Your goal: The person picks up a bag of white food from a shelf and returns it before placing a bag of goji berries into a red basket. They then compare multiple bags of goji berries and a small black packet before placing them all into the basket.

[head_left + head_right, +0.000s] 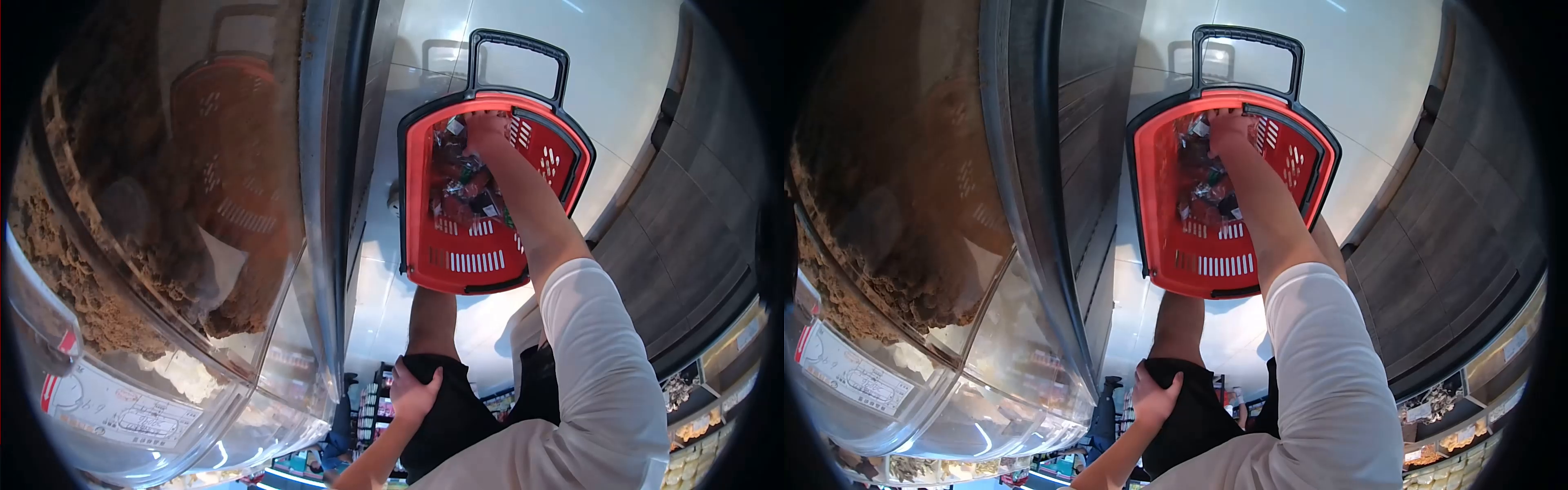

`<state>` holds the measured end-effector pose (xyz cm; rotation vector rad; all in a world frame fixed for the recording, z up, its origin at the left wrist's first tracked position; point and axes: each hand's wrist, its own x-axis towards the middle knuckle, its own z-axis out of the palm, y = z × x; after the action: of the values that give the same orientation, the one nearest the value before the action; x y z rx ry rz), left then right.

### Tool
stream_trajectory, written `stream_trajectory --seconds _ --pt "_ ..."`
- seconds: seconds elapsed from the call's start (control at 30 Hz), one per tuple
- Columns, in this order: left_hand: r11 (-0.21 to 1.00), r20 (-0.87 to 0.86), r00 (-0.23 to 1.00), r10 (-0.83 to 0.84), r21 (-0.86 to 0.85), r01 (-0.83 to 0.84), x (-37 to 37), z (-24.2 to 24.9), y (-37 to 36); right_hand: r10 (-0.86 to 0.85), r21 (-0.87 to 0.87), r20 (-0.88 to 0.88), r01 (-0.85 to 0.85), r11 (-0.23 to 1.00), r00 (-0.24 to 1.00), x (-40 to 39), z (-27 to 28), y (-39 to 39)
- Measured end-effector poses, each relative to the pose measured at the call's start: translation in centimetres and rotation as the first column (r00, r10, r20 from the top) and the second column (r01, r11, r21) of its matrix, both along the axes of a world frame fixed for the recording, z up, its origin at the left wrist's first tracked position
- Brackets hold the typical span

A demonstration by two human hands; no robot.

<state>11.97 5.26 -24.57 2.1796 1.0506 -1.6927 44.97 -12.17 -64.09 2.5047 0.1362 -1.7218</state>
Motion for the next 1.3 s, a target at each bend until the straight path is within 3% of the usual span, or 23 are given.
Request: stream_trajectory --seconds 0.03,0.13,0.17,0.23,0.37,0.47,0.53,0.6,0.67,0.73,0.8,0.9,0.97,1.0,1.07,1.1,1.17,1.3 --pt "1.000 -0.029 1.000 0.004 0.003 -0.004 0.2 -0.1 0.1 -0.012 -0.005 -0.100 0.011 1.000 0.995 0.5 -0.1 0.1" --pt "1.000 -0.027 1.000 -0.008 0.012 0.008 0.0 -0.2 0.0 0.081 0.062 -0.057 -0.077 0.995 0.995 1.0 -1.0 -0.4" --pt "1.000 -0.027 1.000 -0.011 0.014 0.011 -0.1 -0.2 -0.1 0.078 0.064 -0.057 -0.074 0.995 0.995 1.0 -1.3 -0.7" --pt "1.000 -0.001 1.000 -0.004 0.007 0.004 -0.2 0.0 0.0 -0.105 0.169 -0.014 0.106 0.980 0.994 0.8 -2.0 -1.2" --pt "1.000 0.019 1.000 0.017 -0.001 -0.017 0.0 -0.1 0.0 -0.052 0.210 0.008 0.049 0.976 0.999 0.9 0.0 -0.9" --pt "1.000 0.052 0.999 -0.001 0.006 0.001 0.2 0.0 0.0 -0.117 0.233 0.069 0.098 0.968 0.991 -1.5 -4.3 -1.0" --pt "1.000 0.073 0.997 0.008 0.007 -0.008 0.7 0.0 -0.1 -0.051 0.236 0.028 0.043 0.971 0.998 -1.3 -1.9 -1.3" --pt "1.000 0.078 0.997 0.002 0.003 -0.002 1.3 -0.1 -0.2 -0.268 0.269 0.105 0.232 0.935 0.958 -1.6 -1.2 -1.7" --pt "1.000 0.074 0.997 0.007 -0.009 -0.006 2.1 -0.5 -0.2 -0.258 0.287 0.103 0.220 0.932 0.961 -2.9 -3.9 -3.0" --pt "1.000 0.045 0.999 0.003 -0.005 -0.003 2.2 -0.7 -0.6 -0.594 0.246 0.118 0.556 0.794 0.796 -3.7 -3.6 -3.6" --pt "1.000 0.062 0.998 0.003 -0.012 -0.002 1.5 -1.0 -0.8 -0.508 0.294 0.133 0.455 0.840 0.851 -4.2 -3.8 -5.1" --pt "1.000 0.071 0.997 -0.001 -0.016 0.002 1.0 -1.0 -0.9 -0.612 0.276 0.034 0.581 0.766 0.790 -2.6 0.4 -5.4" --pt "1.000 0.072 0.997 -0.002 -0.010 0.002 1.0 -1.0 -1.1 -0.205 0.301 -0.097 0.225 0.927 0.974 -2.0 0.9 -5.2" --pt "1.000 0.070 0.998 0.001 -0.008 0.000 1.2 -0.9 -1.2 -0.204 0.300 -0.097 0.224 0.927 0.974 -2.6 1.0 -4.9" --pt "1.000 0.068 0.998 0.001 0.001 -0.001 1.2 -1.0 -1.2 -0.181 0.228 0.228 0.129 0.965 0.957 -4.4 1.0 -3.9" --pt "1.000 0.083 0.997 0.001 -0.005 0.000 1.0 -1.0 -1.2 -0.185 0.234 0.227 0.130 0.964 0.956 -4.3 0.7 -3.4" --pt "1.000 0.087 0.996 -0.006 0.000 0.006 0.6 -1.2 -1.0 -0.298 0.077 0.280 0.288 0.954 0.912 -4.7 0.0 -2.3" --pt "1.000 0.129 0.992 -0.006 -0.007 0.007 0.4 -1.2 -0.8 -0.435 0.249 0.257 0.376 0.893 0.863 -5.6 -2.0 -3.7"
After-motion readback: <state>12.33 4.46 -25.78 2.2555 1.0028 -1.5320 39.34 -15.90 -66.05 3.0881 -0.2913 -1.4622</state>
